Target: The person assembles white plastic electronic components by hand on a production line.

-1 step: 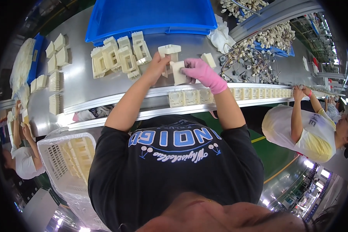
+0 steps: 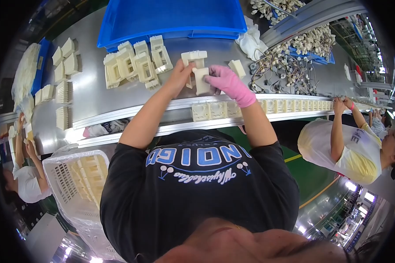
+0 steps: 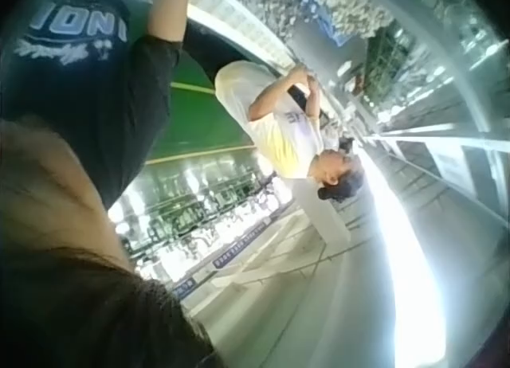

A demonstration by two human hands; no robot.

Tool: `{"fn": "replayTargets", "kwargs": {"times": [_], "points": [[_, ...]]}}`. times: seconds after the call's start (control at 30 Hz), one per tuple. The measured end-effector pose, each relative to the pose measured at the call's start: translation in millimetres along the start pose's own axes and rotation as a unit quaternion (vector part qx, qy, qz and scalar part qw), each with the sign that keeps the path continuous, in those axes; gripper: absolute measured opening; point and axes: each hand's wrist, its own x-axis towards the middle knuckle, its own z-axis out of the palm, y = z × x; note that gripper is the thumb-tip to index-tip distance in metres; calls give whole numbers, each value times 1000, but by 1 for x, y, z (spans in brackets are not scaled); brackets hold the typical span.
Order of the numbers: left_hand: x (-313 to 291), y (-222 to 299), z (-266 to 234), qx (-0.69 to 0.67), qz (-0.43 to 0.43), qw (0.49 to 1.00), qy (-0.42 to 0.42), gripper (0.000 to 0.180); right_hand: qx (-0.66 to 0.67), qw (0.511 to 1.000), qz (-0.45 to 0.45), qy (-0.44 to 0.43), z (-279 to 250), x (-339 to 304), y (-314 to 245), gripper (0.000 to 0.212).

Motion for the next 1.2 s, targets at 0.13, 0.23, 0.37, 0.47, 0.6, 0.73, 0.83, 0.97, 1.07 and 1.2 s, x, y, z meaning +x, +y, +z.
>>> {"fn": "replayTargets", "kwargs": {"times": [0.13,0.23,0.37,0.47,0.6,0.73,0.83,0.97,1.07,1.2], "points": [[-9,3,8,-45,17,998,-33,29,-3,990,-78,115,20,1,-6,20],[-2,-12,7,42,131,990,-21,35,-219,901,-262,268,40,7,5,34],[-6,-4,9,-23,146,988,-45,34,-203,889,-289,291,46,3,4,37],[0,-14,7,-25,165,985,-30,32,-196,884,-320,279,43,3,3,38],[-3,-8,4,-56,81,994,-55,34,-190,924,-261,206,37,-2,-6,37],[-11,5,10,-160,-5,986,-54,33,-102,962,-227,114,34,-10,-12,41],[-13,6,9,-115,-9,989,-95,35,-40,981,-180,51,25,-21,-27,44],[-17,13,4,-137,-39,976,-164,42,-144,901,-342,224,9,-12,-20,44],[-20,28,-7,-120,-89,952,-268,44,-276,847,-426,160,4,-14,-37,45],[-34,39,-34,18,-149,907,-394,41,-86,903,-395,-147,19,-15,-47,19]]}}
